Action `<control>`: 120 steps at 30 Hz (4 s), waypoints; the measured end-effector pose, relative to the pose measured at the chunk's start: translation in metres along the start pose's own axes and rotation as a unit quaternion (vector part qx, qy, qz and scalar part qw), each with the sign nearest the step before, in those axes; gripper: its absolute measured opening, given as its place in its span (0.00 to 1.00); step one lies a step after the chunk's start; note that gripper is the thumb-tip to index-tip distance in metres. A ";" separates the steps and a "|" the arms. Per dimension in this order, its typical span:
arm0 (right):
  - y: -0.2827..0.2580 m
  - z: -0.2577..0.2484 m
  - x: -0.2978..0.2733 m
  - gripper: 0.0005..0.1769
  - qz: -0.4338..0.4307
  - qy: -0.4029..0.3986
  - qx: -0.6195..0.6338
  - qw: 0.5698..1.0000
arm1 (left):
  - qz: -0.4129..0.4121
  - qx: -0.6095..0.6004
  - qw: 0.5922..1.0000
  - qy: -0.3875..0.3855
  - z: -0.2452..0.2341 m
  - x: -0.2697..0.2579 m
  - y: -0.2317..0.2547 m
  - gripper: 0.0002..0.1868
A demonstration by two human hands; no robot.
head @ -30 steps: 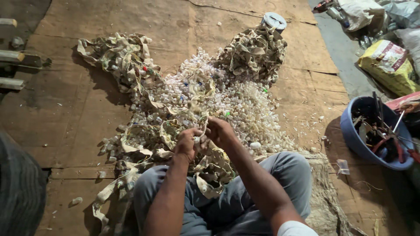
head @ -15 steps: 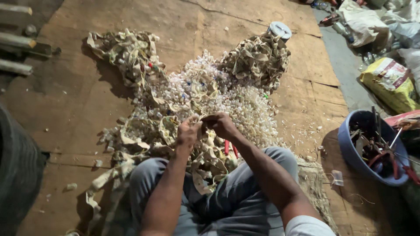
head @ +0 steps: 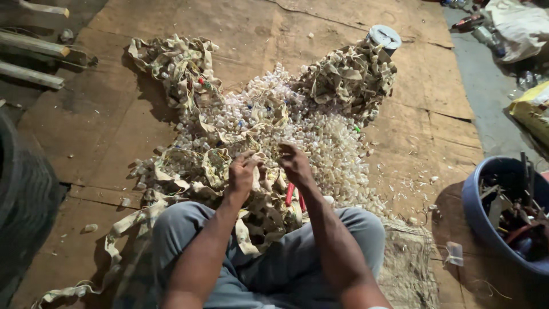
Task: The person sits on the floor and uses red-handled pliers to cut plastic caps off a long strip of connected plastic items. The cut caps fall onto a large pile on the floor.
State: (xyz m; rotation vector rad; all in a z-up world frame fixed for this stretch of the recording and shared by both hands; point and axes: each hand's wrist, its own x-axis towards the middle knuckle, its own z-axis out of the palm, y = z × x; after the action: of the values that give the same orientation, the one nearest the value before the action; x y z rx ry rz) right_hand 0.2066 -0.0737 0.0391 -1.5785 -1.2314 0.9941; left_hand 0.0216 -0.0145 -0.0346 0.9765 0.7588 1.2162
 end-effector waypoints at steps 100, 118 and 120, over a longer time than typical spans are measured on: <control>-0.074 0.033 -0.078 0.24 0.199 -0.053 0.058 0.977 | 0.172 0.191 0.958 0.125 0.050 -0.005 0.068 0.18; -0.062 0.037 -0.066 0.16 0.214 -0.053 0.261 0.940 | -0.095 0.025 0.973 0.209 0.028 0.024 0.070 0.22; -0.072 0.025 -0.067 0.16 0.252 -0.014 0.161 0.954 | -0.142 -0.104 0.971 0.165 0.024 0.027 0.074 0.23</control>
State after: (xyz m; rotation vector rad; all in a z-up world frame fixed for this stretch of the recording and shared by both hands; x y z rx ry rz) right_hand 0.1503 -0.1264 0.1047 -1.6465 -0.6407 1.4603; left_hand 0.0182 0.0112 0.0434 0.4775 0.9723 1.1898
